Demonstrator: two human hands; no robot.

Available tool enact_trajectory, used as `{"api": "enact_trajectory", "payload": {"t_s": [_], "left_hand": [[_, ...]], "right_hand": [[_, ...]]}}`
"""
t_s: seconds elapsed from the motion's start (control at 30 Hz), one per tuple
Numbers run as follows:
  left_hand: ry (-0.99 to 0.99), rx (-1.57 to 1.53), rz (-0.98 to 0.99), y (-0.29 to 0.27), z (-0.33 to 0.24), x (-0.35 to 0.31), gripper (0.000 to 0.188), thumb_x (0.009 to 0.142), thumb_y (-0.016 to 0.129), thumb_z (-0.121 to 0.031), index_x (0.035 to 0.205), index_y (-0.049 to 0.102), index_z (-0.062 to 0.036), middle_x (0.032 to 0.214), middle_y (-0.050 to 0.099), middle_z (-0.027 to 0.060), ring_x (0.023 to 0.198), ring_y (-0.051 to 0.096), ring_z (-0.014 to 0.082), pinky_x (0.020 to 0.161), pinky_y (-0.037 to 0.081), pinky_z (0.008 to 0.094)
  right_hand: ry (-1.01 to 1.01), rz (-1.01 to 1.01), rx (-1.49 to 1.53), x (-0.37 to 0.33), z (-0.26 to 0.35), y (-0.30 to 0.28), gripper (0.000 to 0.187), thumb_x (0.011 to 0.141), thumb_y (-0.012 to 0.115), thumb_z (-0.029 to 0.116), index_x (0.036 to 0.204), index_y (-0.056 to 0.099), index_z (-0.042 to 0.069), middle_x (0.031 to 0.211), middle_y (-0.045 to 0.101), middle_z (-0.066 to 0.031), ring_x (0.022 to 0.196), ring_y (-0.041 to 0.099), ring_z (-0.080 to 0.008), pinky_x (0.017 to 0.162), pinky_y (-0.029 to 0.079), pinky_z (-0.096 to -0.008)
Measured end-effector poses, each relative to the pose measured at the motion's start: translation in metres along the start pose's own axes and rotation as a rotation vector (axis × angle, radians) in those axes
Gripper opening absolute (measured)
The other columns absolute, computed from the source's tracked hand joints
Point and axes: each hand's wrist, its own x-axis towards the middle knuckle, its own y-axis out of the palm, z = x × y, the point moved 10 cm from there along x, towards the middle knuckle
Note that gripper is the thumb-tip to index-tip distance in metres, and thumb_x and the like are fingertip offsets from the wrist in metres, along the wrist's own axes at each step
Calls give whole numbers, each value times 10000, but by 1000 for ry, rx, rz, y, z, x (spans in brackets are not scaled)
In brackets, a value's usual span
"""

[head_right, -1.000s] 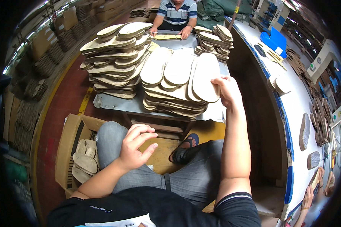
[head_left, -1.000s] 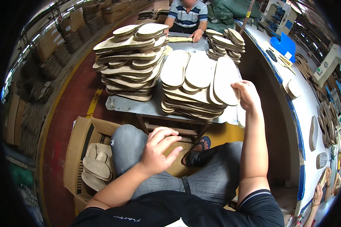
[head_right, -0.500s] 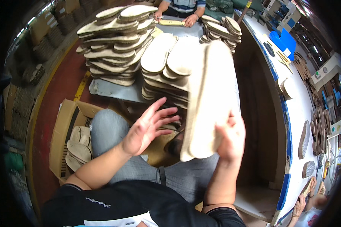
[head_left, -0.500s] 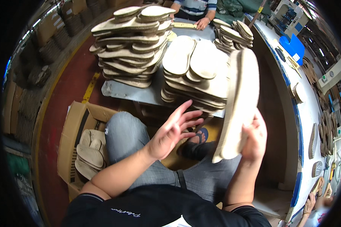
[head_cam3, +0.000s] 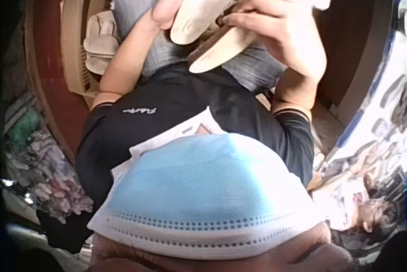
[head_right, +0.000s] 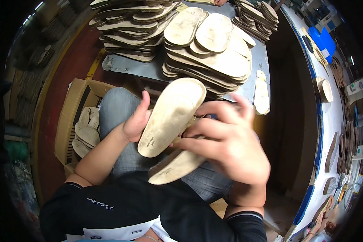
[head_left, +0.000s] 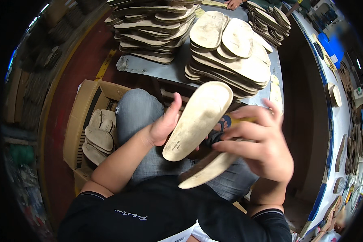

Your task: The person sits on the floor and repeatedly picks up pairs of shoe insoles from a cardboard box, inspects them by turning them over, and places them onto a growing stack on a nearby table. The process continues with multiple insoles handled one at a time.

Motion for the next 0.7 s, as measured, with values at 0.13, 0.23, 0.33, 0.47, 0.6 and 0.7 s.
{"api": "enact_trajectory", "payload": {"t_s": [0.13, 0.23, 0.33, 0.47, 0.6, 0.7], "left_hand": [[10, 166, -21, -8, 26, -10, 1143, 1085, 548, -905, 1819, 416, -38, 1632, 691, 148, 1466, 714, 227, 1203, 623, 418], [43, 177, -93, -15, 19, -15, 909, 1054, 915, -324, 1755, 456, 29, 1570, 721, 205, 1413, 759, 304, 1184, 635, 444], [88, 170, -209, -18, 12, -22, 691, 1089, 872, -233, 1668, 588, 16, 1458, 786, 168, 1297, 807, 268, 1128, 658, 425], [181, 133, -337, -27, 6, -31, 585, 1115, 850, -210, 1622, 652, 6, 1438, 805, 149, 1276, 815, 247, 1097, 666, 416], [282, 110, -412, -24, 6, -37, 557, 1129, 862, -282, 1588, 688, -19, 1411, 807, 116, 1241, 801, 209, 1052, 658, 384], [428, 377, -498, -12, -5, -48, 545, 1171, 816, -404, 1544, 724, -18, 1378, 811, 76, 1236, 748, 135, 1045, 621, 336]], "right_hand": [[17, 50, -54, 26, -28, 56, 428, 839, 931, 98, 1256, 856, 159, 1222, 760, -12, 1303, 686, -307, 1199, 448, -552], [229, -368, 71, 17, -64, 54, 675, 793, 1020, 136, 1420, 777, 83, 1432, 706, -153, 1364, 663, -405, 1219, 493, -514], [476, -588, 124, -24, -95, 82, 824, 852, 1046, 208, 1554, 658, 20, 1550, 619, -214, 1412, 631, -425, 1203, 533, -528], [719, -448, 719, -48, -92, 154, 733, 1007, 952, 183, 1599, 583, -43, 1452, 676, -225, 1345, 667, -343, 1158, 554, -463], [615, -440, 735, -38, -72, 162, 523, 1066, 893, 149, 1491, 647, -33, 1331, 742, -172, 1211, 713, -249, 1096, 574, -392], [688, -564, 997, -38, -76, 170, 222, 1185, 757, 119, 1354, 687, -7, 1240, 761, -46, 1087, 686, -96, 1000, 576, -285]]}}
